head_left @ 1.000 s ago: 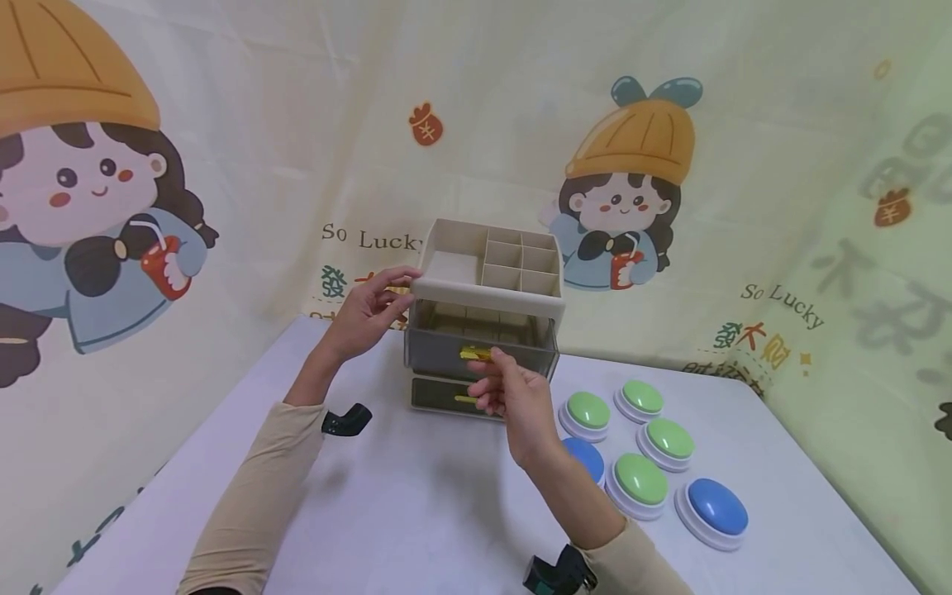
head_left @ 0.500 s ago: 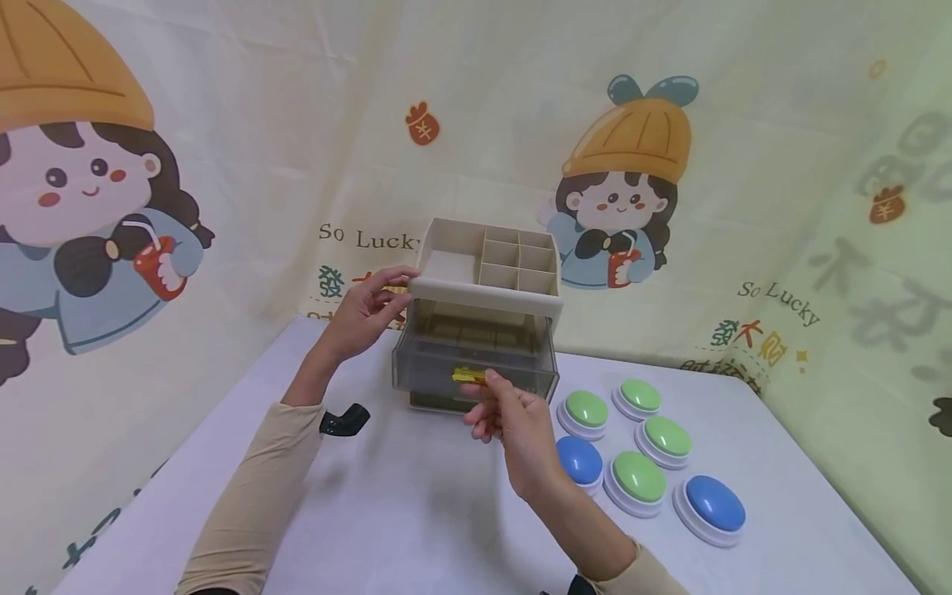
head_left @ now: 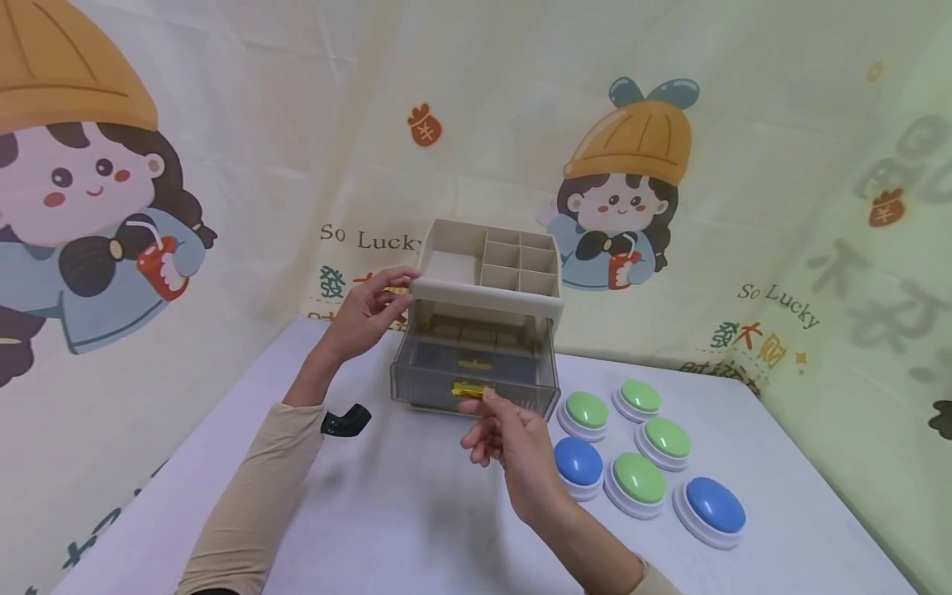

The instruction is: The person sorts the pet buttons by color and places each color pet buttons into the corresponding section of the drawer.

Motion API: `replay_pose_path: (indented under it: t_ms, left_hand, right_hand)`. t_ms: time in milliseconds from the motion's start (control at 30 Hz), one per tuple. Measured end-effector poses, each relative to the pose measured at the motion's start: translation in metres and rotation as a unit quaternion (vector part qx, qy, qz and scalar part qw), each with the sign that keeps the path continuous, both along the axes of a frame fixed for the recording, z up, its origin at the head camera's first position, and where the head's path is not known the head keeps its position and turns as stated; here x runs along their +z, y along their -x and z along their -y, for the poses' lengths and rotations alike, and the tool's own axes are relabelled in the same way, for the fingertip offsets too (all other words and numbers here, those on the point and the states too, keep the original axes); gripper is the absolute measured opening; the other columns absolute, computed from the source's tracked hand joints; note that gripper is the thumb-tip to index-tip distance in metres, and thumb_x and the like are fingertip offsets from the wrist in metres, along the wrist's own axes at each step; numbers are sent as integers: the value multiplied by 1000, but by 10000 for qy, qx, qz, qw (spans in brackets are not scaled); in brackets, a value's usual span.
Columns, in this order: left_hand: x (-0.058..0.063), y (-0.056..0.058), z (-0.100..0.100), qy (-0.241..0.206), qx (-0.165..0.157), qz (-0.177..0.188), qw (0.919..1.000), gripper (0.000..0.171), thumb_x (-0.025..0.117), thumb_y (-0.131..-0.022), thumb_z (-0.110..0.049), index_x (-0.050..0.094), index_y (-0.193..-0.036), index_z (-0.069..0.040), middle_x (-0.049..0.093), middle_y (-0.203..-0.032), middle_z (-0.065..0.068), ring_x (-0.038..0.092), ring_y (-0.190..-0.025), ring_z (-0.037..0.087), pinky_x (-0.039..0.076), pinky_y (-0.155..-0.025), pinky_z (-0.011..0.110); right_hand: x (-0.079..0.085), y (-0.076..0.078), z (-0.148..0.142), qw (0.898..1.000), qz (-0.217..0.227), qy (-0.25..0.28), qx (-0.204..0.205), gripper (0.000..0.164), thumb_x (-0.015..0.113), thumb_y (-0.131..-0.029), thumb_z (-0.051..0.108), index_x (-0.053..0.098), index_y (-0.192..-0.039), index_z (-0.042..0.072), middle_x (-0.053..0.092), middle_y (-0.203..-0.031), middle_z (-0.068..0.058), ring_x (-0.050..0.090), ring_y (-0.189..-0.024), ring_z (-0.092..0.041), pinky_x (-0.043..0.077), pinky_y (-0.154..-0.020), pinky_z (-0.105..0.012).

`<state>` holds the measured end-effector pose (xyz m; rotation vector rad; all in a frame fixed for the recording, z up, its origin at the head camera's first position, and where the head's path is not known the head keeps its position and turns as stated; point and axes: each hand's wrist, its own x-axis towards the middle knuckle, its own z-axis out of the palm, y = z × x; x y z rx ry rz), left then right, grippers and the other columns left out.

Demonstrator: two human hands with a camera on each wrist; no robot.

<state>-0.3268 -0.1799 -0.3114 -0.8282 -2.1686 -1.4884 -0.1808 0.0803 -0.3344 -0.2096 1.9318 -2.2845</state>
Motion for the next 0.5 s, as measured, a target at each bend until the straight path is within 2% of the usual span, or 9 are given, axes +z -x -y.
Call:
replay_pose_path:
  t_ms: [133,200,233,267,300,333,400,467,500]
  left_hand:
    - [0,-1,-1,-15,5,13,10000,41,62,-103,-13,57,-143,-20,59,-139,11,66,-118,34,55,-91,36]
    - [0,-1,-1,0,18,9,10000,41,62,-103,-13,57,-143,-20,60,-139,11,66,-118,34,55,-91,37]
    - [0,-1,-1,11,18,4,10000,41,62,-103,-13,57,-143,-20,59,-139,11,66,-118,34,55,-90,36]
    - [0,-1,-1,20,18,0,10000,41,62,-103,-14,57,-143,-20,59,-139,12,66,-117,34,55,-90,35]
    - [0,-1,-1,33,11,-3,10000,41,62,-103,-14,57,-143,-20,59,-139,12,67,-117,34,55,-89,34]
    - [0,-1,-1,36,4,-5,10000,41,62,-103,-14,57,-143,-20,59,-139,12,67,-117,34,55,-89,32]
    - [0,0,0,37,-11,-19,10000,41,62,-103,-14,57,-143,-20,59,-139,12,67,-117,33,54,-87,28]
    - [0,1,1,20,-36,-36,10000,41,62,-103,-13,57,-143,-19,59,-138,12,67,-116,34,54,-85,25]
    - [0,1,2,11,-40,-38,10000,41,62,-103,-13,56,-143,-19,59,-138,12,67,-116,33,53,-84,24]
  right_hand:
    - [2,-12,-1,9986,-186,-321,371,46,58,-103,40,74,-109,-2,70,-72,-5,61,-60,-14,51,-62,-24]
    - [1,-19,-4,9931,-759,-677,578,39,57,-105,33,74,-108,-2,72,-75,-6,64,-61,-14,53,-61,-24]
    - [1,-23,-5,9868,-1179,-895,649,34,56,-106,29,74,-107,0,73,-76,-5,65,-62,-13,54,-62,-25]
    - [0,-27,-7,9758,-1757,-1088,708,28,57,-106,23,75,-106,1,74,-77,-5,66,-63,-12,55,-61,-25]
    - [-2,-30,-8,9590,-2416,-1290,725,22,58,-105,17,75,-105,3,74,-77,-4,66,-63,-11,55,-60,-24]
    - [-3,-33,-10,9353,-3135,-1486,701,17,59,-103,11,75,-105,5,75,-77,-3,66,-63,-9,55,-59,-23]
    - [-6,-37,-14,8712,-4535,-1811,502,14,62,-100,5,74,-106,7,74,-77,-1,63,-63,-6,54,-59,-19]
    - [-7,-39,-17,8024,-5617,-2007,199,14,63,-99,6,74,-107,6,72,-76,2,61,-64,-2,51,-59,-13]
    - [-6,-40,-18,7718,-6013,-2066,68,13,63,-98,8,74,-106,5,70,-75,3,60,-64,-1,50,-60,-10]
